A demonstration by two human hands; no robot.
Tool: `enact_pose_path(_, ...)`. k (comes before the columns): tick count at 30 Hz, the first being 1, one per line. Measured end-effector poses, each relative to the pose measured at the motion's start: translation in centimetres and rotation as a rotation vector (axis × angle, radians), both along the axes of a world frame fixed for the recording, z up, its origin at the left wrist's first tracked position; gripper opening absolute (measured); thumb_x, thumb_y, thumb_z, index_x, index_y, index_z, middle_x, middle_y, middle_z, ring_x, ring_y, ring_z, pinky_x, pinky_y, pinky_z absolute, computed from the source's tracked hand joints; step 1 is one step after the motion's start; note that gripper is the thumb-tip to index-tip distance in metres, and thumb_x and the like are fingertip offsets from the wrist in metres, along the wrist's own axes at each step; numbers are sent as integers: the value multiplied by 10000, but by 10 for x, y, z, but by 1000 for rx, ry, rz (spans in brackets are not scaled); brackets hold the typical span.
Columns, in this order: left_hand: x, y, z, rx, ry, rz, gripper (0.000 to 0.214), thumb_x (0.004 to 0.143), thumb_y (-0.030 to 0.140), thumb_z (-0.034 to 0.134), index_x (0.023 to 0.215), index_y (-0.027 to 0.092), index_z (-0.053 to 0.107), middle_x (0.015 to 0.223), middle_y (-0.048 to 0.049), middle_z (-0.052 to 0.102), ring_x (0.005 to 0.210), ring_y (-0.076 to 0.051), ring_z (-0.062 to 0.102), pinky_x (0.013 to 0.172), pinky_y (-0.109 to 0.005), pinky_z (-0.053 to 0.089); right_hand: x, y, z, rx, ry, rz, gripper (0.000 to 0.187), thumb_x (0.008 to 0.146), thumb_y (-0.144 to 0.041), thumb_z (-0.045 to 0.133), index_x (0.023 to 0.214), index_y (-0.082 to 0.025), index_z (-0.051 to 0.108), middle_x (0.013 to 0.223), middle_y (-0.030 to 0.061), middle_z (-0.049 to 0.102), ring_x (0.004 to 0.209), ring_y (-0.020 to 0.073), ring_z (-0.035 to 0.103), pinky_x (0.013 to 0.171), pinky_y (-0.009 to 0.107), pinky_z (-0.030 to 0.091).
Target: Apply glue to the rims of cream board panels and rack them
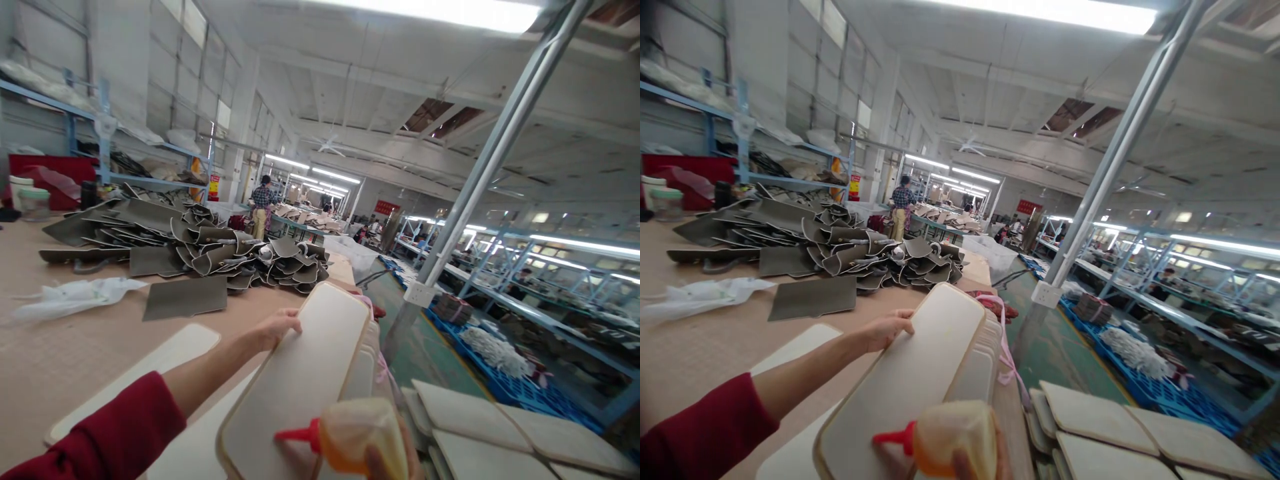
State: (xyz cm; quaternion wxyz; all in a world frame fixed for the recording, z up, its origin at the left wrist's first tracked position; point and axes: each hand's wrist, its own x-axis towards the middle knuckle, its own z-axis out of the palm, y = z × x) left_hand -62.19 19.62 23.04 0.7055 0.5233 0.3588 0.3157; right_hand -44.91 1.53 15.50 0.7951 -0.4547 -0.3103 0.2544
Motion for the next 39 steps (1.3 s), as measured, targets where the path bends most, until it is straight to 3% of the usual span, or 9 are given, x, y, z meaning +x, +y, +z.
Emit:
enact_pose_path(6,13,-14,3,29,-30,-150,425,451,105,526,863,157,618,635,17,623,606,-172,598,523,-245,445,40,38,66,220,96,-126,514,623,-334,767,1057,-183,537,923,-17,565,814,94,547,774,184,463)
enact_pose_path(8,18,-14,4,33,-48,-155,419,450,111,528,857,155,617,642,13,627,589,-166,591,510,-242,439,36,37,61,193,92,-127,521,613,-346,773,1050,-191,537,894,-28,564,782,77,541,730,145,456)
enact_pose_path(12,17,-5,9,33,-72,-103,393,436,106,535,818,144,618,642,7,632,597,-159,589,529,-239,444,9,9,15,67,-23,-71,680,556,-410,781,1149,-191,531,1041,46,582,860,169,564,678,201,488)
enact_pose_path(14,14,-2,11,45,-89,-105,365,437,101,539,791,148,615,631,15,624,610,-159,595,539,-233,441,7,-2,7,13,-119,-100,653,487,-402,814,1051,-154,600,912,67,605,783,190,559,612,216,492)
enact_pose_path(21,22,-10,14,45,-85,-280,405,470,106,543,864,147,634,680,-3,650,617,-164,605,556,-240,447,50,15,68,217,86,-253,554,580,-328,799,1056,-183,556,884,-15,571,776,94,554,700,148,472)
enact_pose_path(27,23,-6,12,49,-86,-240,484,481,110,550,956,147,631,719,-7,671,664,-171,614,589,-242,456,18,-14,19,56,104,-112,661,537,-389,809,1089,-137,547,861,51,621,740,165,586,631,207,495)
enact_pose_path(29,24,-8,12,43,-84,-256,478,487,110,560,958,147,631,710,-5,668,663,-170,615,601,-247,462,25,-21,22,83,123,-162,644,537,-352,814,1087,-144,550,920,58,620,807,180,590,687,226,501)
enact_pose_path(34,41,-30,17,-2,-89,-327,451,481,110,589,928,153,635,683,-4,657,656,-181,618,620,-279,480,74,-30,60,213,105,-330,539,601,-310,782,1065,-177,542,1008,13,573,885,130,561,762,192,477)
enact_pose_path(39,74,-55,20,-10,-69,-299,465,474,110,586,934,149,632,706,-12,670,659,-185,621,619,-286,491,68,-77,27,51,139,-210,627,564,-384,788,1078,-144,519,885,59,620,758,173,598,638,210,507)
